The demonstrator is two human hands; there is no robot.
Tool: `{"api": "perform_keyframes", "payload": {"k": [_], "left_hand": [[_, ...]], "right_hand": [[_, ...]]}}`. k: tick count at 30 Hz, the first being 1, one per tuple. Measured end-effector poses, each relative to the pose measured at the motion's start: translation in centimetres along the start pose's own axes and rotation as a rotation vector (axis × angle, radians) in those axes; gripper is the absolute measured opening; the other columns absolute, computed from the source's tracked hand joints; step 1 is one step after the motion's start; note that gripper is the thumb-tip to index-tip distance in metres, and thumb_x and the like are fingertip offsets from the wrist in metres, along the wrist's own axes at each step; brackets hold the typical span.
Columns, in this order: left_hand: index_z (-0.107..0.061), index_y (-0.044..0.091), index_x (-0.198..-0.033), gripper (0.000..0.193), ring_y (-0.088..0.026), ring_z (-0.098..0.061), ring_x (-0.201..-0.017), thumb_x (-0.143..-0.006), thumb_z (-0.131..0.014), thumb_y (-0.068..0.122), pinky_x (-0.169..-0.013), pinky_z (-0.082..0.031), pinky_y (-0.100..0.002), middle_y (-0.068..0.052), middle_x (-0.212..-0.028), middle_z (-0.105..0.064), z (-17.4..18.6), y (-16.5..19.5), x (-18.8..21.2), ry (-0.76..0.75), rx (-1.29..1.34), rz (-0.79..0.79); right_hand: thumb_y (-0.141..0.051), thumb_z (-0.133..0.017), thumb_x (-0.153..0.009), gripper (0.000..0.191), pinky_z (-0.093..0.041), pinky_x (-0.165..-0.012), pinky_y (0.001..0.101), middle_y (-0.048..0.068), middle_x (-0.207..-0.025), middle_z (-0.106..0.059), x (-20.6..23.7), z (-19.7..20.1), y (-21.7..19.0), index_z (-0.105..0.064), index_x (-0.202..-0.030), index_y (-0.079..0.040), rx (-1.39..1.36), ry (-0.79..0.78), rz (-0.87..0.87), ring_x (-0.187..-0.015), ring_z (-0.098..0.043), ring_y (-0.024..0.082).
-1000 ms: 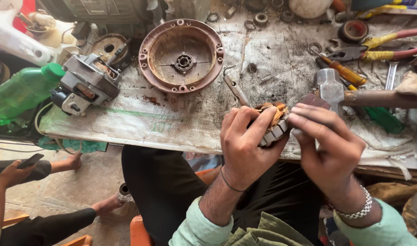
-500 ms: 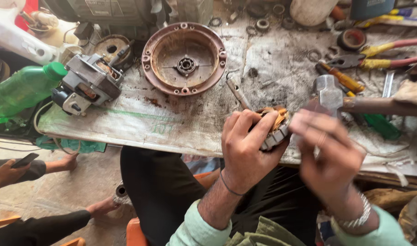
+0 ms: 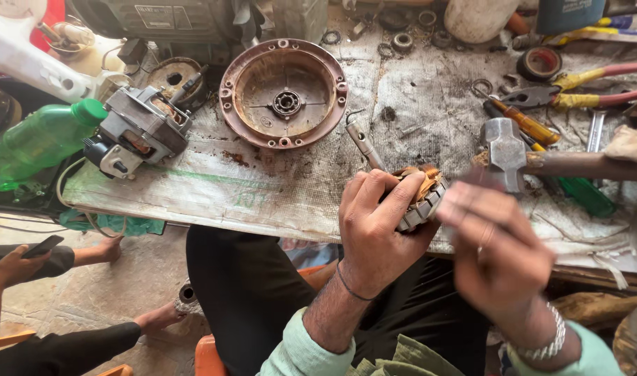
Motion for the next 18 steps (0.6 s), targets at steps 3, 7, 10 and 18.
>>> {"api": "perform_keyframes", "payload": {"k": [3, 7, 10, 18], "left_hand": [[-0.071, 0.008, -0.12, 0.049, -0.025, -0.06, -0.092, -0.073, -0.085, 0.013, -0.084, -0.05, -0.038, -0.005, -0.1, -0.06, 0.2, -0.1, 0.0, -0.021, -0.008, 0.02], [-0.071, 0.007, -0.121, 0.048, -0.025, -0.06, -0.092, -0.076, -0.086, 0.014, -0.083, -0.049, -0.038, -0.005, -0.096, -0.059, 0.2, -0.1, 0.0, -0.017, 0.015, 0.017], [-0.071, 0.008, -0.123, 0.049, -0.024, -0.061, -0.091, -0.076, -0.085, 0.013, -0.085, -0.051, -0.037, -0.004, -0.096, -0.06, 0.1, -0.1, 0.1, -0.03, 0.015, 0.028], [-0.07, 0.007, -0.121, 0.05, -0.025, -0.06, -0.091, -0.075, -0.088, 0.013, -0.085, -0.051, -0.038, -0.005, -0.1, -0.061, -0.4, 0.3, 0.0, -0.014, 0.016, -0.004]], "right_hand": [[0.018, -0.066, -0.08, 0.026, -0.06, -0.095, 0.0409, 0.021, -0.106, -0.071, 0.1, 0.0, -0.2, -0.072, -0.101, 0.004, -0.002, -0.004, 0.058, -0.105, -0.072, 0.034], [0.016, -0.066, -0.082, 0.026, -0.059, -0.096, 0.0391, 0.019, -0.108, -0.071, -0.1, 0.0, -0.4, -0.072, -0.105, 0.004, -0.017, -0.035, -0.037, -0.109, -0.072, 0.033], [0.013, -0.071, -0.082, 0.025, -0.059, -0.098, 0.0414, 0.018, -0.107, -0.072, -0.3, 0.1, -0.6, -0.073, -0.104, 0.002, -0.004, -0.053, -0.001, -0.109, -0.072, 0.034], [0.015, -0.067, -0.087, 0.024, -0.057, -0.078, 0.0318, 0.017, -0.11, -0.073, 0.4, 0.5, 1.3, -0.072, -0.106, 0.002, -0.022, -0.041, -0.195, -0.102, -0.074, 0.03]]}}
Point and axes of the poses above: each hand's wrist, its own x-axis away from the middle knuckle, its own z-axis out of the back of the hand, y = z × x, the point moved 3 cm from there along -x, towards the middle knuckle
